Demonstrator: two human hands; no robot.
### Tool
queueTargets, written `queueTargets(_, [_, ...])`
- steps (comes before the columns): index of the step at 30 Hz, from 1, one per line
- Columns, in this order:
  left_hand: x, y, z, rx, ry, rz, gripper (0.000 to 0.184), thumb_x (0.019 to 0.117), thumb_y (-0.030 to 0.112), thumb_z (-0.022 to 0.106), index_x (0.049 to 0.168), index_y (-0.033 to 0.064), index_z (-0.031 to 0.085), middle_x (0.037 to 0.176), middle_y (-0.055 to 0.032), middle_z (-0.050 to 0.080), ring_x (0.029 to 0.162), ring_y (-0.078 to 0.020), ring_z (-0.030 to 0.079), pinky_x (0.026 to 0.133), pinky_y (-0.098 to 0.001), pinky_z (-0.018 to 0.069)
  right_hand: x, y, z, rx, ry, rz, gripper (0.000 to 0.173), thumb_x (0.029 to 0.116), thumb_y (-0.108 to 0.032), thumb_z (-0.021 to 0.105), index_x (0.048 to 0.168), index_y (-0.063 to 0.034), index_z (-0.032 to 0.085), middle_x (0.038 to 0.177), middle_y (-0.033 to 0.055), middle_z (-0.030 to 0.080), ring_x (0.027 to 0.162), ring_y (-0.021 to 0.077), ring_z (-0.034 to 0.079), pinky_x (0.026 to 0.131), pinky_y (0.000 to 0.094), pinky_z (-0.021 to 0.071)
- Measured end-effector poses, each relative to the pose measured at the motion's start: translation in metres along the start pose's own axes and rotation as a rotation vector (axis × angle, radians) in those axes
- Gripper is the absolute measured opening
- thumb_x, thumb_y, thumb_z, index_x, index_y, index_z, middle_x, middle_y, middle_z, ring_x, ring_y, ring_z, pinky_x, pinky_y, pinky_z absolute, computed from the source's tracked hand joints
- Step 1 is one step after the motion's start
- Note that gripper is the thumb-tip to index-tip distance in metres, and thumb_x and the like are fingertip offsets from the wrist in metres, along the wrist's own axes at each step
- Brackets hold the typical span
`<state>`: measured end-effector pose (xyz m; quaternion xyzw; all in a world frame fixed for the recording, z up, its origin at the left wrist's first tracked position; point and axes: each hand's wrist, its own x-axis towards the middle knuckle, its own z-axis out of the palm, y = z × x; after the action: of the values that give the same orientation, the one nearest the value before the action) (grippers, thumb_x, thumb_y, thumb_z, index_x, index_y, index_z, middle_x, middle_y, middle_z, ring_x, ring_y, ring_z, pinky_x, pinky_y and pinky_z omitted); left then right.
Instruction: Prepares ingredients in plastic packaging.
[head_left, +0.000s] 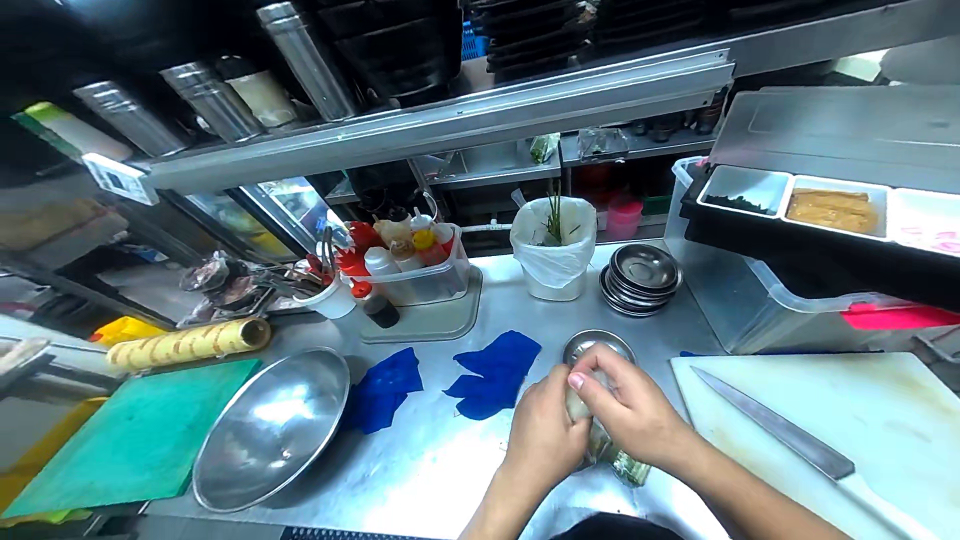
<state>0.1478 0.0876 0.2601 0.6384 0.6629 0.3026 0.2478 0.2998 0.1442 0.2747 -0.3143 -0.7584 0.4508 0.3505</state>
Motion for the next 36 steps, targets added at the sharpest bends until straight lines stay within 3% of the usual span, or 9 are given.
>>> queueTargets(3, [-0.001,-0.006,-0.006,-0.161,-0.078,0.047,0.038,0.0886,0.029,0.07,0.12,0.0098,0.062,0.102,-0.0027,0.07,0.095,-0.0108,0.068,0.087,-0.0343,0.0578,0.001,0.0,0.001,0.033,0.036,-0.012,0.018,0.1047,-0.028,0.052,0.099,-0.0148,0.063,0.086,-0.0031,0.066,0.079,0.0063,0.065,0.071,0.0273,0.0559])
queueTargets(8, [0.0,-0.015,-0.01,-0.411,-0.226,0.206,0.048,0.098,0.032,0.068,0.132,-0.0002,0.056,0.115,-0.0063,0.07,0.107,-0.0087,0.067,0.098,-0.0305,0.0562,0.001,0.001,0.002,0.073,0.044,0.001,0.016,0.1038,-0.026,0.054,0.098,-0.0149,0.063,0.084,-0.0031,0.064,0.074,0.0066,0.062,0.066,0.0261,0.054])
queueTargets(13, [0.006,-0.023,-0.01,-0.639,-0.36,0.264,0.036,0.1036,0.022,0.06,0.129,-0.0027,0.053,0.101,-0.0033,0.071,0.09,-0.0102,0.07,0.086,-0.0306,0.0605,0.006,0.007,0.001,0.119,0.004,0.04,0.017,0.1039,-0.028,0.056,0.098,-0.0145,0.064,0.08,-0.0024,0.064,0.06,0.0066,0.061,0.054,0.0253,0.0549])
queueTargets(16, [0.012,-0.025,-0.011,-0.517,-0.341,0.254,0.028,0.1054,0.025,0.053,0.12,0.002,0.06,0.095,-0.0013,0.071,0.087,-0.009,0.069,0.083,-0.0309,0.0597,0.01,0.004,-0.013,0.083,-0.117,0.064,0.028,0.1018,-0.043,0.06,0.106,-0.0156,0.063,0.079,-0.0021,0.067,0.063,0.0078,0.065,0.059,0.028,0.0585])
queueTargets(19, [0.012,-0.022,-0.009,-0.218,-0.21,0.263,0.036,0.1046,0.034,0.045,0.113,0.0057,0.066,0.094,-0.004,0.07,0.092,-0.0138,0.068,0.087,-0.0403,0.0562,0.01,0.004,-0.031,0.005,-0.234,0.017,0.056,0.0886,-0.06,0.072,0.126,-0.0204,0.059,0.078,-0.0057,0.06,0.065,0.0036,0.056,0.06,0.0233,0.0506])
queueTargets(21, [0.01,-0.017,-0.004,-0.089,-0.103,0.287,0.037,0.1017,0.034,0.047,0.109,0.005,0.068,0.093,-0.0078,0.071,0.095,-0.0193,0.069,0.088,-0.0455,0.0547,0.011,0.002,-0.036,-0.131,-0.27,-0.009,0.066,0.0842,-0.063,0.075,0.131,-0.021,0.056,0.086,-0.0056,0.063,0.074,0.0032,0.059,0.067,0.025,0.0533])
queueTargets(25, [0.007,-0.008,0.004,0.068,0.006,0.339,0.033,0.0995,0.027,0.045,0.108,0.0065,0.07,0.089,-0.0059,0.072,0.092,-0.0195,0.07,0.088,-0.0447,0.0542,0.013,0.002,-0.037,-0.251,-0.3,0.013,0.042,0.0921,-0.059,0.068,0.105,-0.0194,0.062,0.081,-0.0064,0.065,0.073,0.0037,0.064,0.066,0.0284,0.0562])
queueTargets(31, [0.0,0.002,0.002,0.169,-0.034,0.241,0.029,0.0979,0.028,0.051,0.107,0.0086,0.07,0.097,-0.0048,0.074,0.099,-0.0184,0.069,0.097,-0.0416,0.0504,0.008,-0.002,-0.026,-0.243,-0.211,-0.041,0.023,0.0978,-0.039,0.062,0.091,-0.0165,0.064,0.071,-0.0058,0.06,0.065,0.003,0.059,0.058,0.0253,0.0506])
queueTargets(36, [0.002,-0.013,-0.006,-0.43,-0.236,0.206,0.035,0.0965,0.029,0.067,0.119,0.0036,0.061,0.103,-0.0046,0.069,0.097,-0.0097,0.068,0.089,-0.0314,0.0579,0.008,0.007,-0.017,-0.039,-0.087,-0.01,0.012,0.0955,-0.024,0.061,0.087,-0.0156,0.059,0.069,-0.005,0.059,0.059,0.0038,0.059,0.052,0.0239,0.051])
